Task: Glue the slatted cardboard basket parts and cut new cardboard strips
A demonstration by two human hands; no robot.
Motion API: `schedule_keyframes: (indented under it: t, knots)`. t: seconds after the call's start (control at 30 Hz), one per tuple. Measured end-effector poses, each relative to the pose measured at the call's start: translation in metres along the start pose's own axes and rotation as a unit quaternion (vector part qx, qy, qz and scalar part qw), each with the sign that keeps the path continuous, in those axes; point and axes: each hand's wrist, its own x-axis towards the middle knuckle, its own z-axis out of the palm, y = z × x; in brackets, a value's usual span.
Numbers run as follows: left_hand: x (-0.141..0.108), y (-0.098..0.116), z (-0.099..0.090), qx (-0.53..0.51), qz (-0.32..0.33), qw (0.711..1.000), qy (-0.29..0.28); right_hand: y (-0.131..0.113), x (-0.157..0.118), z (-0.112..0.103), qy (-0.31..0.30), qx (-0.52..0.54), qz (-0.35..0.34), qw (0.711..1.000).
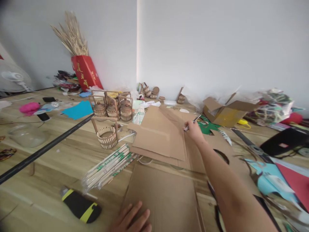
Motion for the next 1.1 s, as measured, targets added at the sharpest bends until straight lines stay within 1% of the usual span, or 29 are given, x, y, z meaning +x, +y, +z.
schedule_keyframes:
  t: [0.03,0.07,0.1,0.17,0.2,0.23,0.27,0.33,0.37,0.4,0.47,0.53,0.67,0.73,0.8,0.87,0.9,1.0,1.1]
  knots:
    - [0.005,-0.004,-0.007,-0.005,0.02,0.999,-0.035,0.002,-0.011,-0.01,0.021,0.009,-0.006,1.0]
    - [0.011,-0.007,-0.017,-0.019,0.032,0.998,-0.058,0.004,-0.026,-0.02,0.037,0.02,-0.015,0.999]
    - [0.018,-0.01,-0.028,-0.038,0.024,0.994,-0.096,0.005,-0.045,-0.029,0.044,0.034,-0.032,0.998]
    - [0.032,-0.016,-0.053,-0.11,0.025,0.97,-0.216,0.004,-0.096,-0.041,0.025,0.066,-0.082,0.994]
    - [0.038,-0.018,-0.063,-0.145,0.003,0.954,-0.262,0.001,-0.126,-0.044,0.006,0.085,-0.11,0.99]
    - [0.043,-0.018,-0.071,-0.168,-0.024,0.941,-0.294,-0.003,-0.159,-0.045,-0.018,0.112,-0.147,0.983]
    - [0.047,-0.018,-0.077,-0.186,-0.038,0.932,-0.307,-0.007,-0.193,-0.045,-0.044,0.136,-0.176,0.974]
    - [0.051,-0.015,-0.083,-0.209,-0.042,0.927,-0.308,-0.017,-0.255,-0.04,-0.088,0.164,-0.191,0.964]
    - [0.051,-0.013,-0.084,-0.214,-0.037,0.927,-0.304,-0.022,-0.282,-0.038,-0.101,0.188,-0.199,0.956]
    - [0.05,-0.01,-0.084,-0.219,-0.03,0.928,-0.301,-0.026,-0.304,-0.035,-0.107,0.2,-0.197,0.954]
    - [0.05,-0.005,-0.085,-0.225,-0.017,0.925,-0.307,-0.031,-0.336,-0.03,-0.116,0.216,-0.184,0.952]
    - [0.049,-0.002,-0.086,-0.216,-0.021,0.928,-0.304,-0.033,-0.353,-0.028,-0.111,0.219,-0.171,0.954]
    - [0.048,-0.005,-0.088,-0.17,-0.078,0.943,-0.274,-0.027,-0.367,-0.028,-0.103,0.21,-0.172,0.957]
    - [0.047,-0.01,-0.088,-0.15,-0.1,0.939,-0.292,-0.021,-0.372,-0.03,-0.111,0.205,-0.181,0.955]
    - [0.046,-0.016,-0.089,-0.141,-0.106,0.925,-0.337,-0.016,-0.376,-0.032,-0.119,0.202,-0.195,0.952]
    - [0.045,-0.022,-0.089,-0.142,-0.102,0.909,-0.379,-0.013,-0.376,-0.034,-0.128,0.194,-0.217,0.948]
    - [0.045,-0.025,-0.089,-0.142,-0.099,0.905,-0.389,-0.014,-0.375,-0.034,-0.133,0.185,-0.227,0.947]
    - [0.046,-0.032,-0.086,-0.134,-0.099,0.908,-0.384,-0.02,-0.367,-0.032,-0.131,0.163,-0.249,0.946]
    - [0.048,-0.042,-0.078,-0.129,-0.108,0.914,-0.368,-0.031,-0.354,-0.029,-0.11,0.161,-0.25,0.949]
